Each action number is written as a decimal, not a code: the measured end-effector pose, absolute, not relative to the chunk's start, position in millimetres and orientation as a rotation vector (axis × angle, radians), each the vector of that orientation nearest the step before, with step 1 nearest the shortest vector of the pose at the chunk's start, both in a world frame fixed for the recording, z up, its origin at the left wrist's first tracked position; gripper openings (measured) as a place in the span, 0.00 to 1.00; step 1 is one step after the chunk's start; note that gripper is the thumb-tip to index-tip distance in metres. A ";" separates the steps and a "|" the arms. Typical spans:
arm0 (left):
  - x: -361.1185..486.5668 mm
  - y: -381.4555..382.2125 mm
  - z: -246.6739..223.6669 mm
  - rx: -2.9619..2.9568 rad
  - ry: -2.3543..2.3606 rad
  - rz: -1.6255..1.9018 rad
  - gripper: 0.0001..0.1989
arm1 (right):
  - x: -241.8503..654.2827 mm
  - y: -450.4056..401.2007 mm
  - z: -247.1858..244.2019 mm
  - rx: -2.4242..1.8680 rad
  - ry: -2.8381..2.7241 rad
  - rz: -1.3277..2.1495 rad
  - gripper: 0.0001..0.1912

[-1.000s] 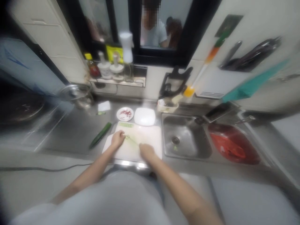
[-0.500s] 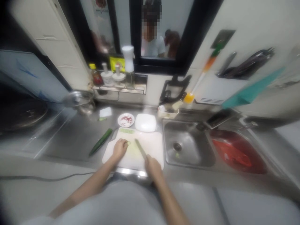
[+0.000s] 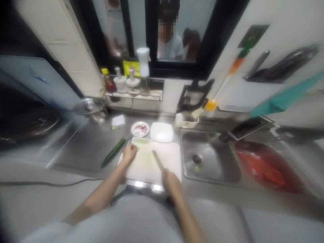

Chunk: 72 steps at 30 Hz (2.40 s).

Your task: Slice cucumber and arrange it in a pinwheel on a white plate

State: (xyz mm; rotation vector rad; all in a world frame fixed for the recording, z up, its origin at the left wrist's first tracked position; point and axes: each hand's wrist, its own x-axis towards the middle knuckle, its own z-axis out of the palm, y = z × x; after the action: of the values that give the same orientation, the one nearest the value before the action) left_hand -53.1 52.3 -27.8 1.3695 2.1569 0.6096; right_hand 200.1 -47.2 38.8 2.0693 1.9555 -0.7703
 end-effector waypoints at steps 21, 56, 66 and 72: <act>-48.3 72.7 -22.4 1.597 2.194 0.609 0.14 | 200.0 -41.0 38.6 2.066 1.964 -0.777 0.19; -31.9 56.2 -18.8 1.933 1.657 0.324 0.12 | 199.5 -38.7 34.2 2.065 1.946 -0.836 0.18; -28.6 68.2 -0.3 2.173 1.412 0.305 0.13 | 199.5 -38.8 28.3 2.047 1.974 -0.781 0.17; -36.3 46.6 -22.0 1.833 1.796 0.459 0.09 | 193.0 -43.5 40.5 1.970 2.008 -0.736 0.17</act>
State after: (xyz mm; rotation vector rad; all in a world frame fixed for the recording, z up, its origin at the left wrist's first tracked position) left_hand -36.3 46.6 -22.0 1.8330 1.7962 0.4595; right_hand 193.0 -43.5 40.5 1.9702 2.0077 -0.7358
